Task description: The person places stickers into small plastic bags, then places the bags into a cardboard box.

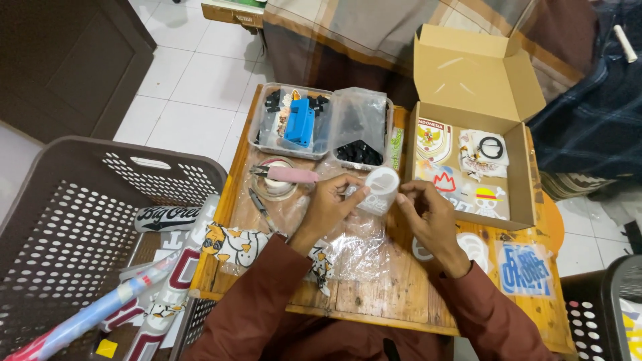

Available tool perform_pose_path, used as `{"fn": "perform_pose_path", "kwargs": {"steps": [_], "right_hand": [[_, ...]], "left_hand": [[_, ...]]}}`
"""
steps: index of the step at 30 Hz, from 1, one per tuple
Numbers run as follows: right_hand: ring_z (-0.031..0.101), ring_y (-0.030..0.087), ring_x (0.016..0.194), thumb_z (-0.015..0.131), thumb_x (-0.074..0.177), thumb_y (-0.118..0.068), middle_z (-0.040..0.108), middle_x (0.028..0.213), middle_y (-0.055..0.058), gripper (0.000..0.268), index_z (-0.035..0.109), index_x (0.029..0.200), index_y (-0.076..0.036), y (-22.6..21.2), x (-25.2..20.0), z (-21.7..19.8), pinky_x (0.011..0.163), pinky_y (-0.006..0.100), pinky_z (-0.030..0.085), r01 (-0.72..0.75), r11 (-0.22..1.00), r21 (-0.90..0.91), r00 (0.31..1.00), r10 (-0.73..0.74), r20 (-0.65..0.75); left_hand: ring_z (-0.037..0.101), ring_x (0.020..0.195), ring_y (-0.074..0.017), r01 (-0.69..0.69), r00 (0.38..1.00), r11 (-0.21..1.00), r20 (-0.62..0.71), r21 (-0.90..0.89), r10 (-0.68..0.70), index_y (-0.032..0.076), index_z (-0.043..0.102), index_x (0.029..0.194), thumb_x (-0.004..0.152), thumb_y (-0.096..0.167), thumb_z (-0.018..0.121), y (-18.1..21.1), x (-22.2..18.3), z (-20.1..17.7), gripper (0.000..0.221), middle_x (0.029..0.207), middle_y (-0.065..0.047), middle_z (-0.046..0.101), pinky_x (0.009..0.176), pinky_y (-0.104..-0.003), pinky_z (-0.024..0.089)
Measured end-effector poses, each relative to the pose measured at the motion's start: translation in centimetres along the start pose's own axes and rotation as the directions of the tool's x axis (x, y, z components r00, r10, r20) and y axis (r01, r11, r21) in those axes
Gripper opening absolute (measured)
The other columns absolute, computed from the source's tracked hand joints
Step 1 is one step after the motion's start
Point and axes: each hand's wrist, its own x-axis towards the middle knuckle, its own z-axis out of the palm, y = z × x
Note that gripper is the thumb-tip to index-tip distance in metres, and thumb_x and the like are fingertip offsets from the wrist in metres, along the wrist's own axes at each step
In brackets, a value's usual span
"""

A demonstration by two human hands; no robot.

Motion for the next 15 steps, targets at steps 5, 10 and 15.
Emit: {"fn": "perform_pose_path", "kwargs": {"steps": [5, 10, 15], "right_hand": [[0.069, 0.03, 0.061, 0.08, 0.089, -0.014, 0.071, 0.076, 0.015, 0.021, 0.074, 0.108, -0.007, 2.6, -0.6, 1.0, 0.054, 0.039, 0.052, 0.032, 0.998, -0.062, 0.998, -0.029, 0.053], [0.069, 0.026, 0.06, 0.08, 0.089, -0.015, 0.073, 0.073, 0.01, 0.013, 0.075, 0.1, -0.01, 2.7, -0.6, 0.8, 0.054, 0.035, 0.053, -0.001, 0.997, -0.075, 0.999, 0.004, 0.035], [0.065, 0.025, 0.053, 0.081, 0.088, -0.014, 0.07, 0.069, 0.01, 0.013, 0.073, 0.097, -0.008, 2.4, -0.5, 0.6, 0.051, 0.034, 0.051, 0.025, 0.996, -0.087, 0.999, -0.023, 0.03]], "left_hand": [[0.069, 0.052, -0.0181, 0.02, 0.999, 1.0, 0.03, -0.016, -0.019, 0.0, 0.072, 0.105, 0.092, 0.011, 0.074, -0.5, 0.0, 0.4, 0.018, 0.068, -0.012, 0.065, 0.041, -0.022, 0.054], [0.07, 0.053, -0.0196, 0.038, 0.999, 0.999, 0.029, -0.005, -0.038, 0.0, 0.072, 0.105, 0.092, 0.015, 0.075, -0.3, 0.1, 0.7, 0.02, 0.071, -0.015, 0.067, 0.042, -0.024, 0.055], [0.069, 0.054, -0.0179, 0.05, 0.998, 0.999, 0.028, 0.001, -0.05, -0.001, 0.073, 0.105, 0.092, 0.016, 0.076, -0.1, 0.2, 0.6, 0.022, 0.073, -0.016, 0.068, 0.043, -0.023, 0.055]]}}
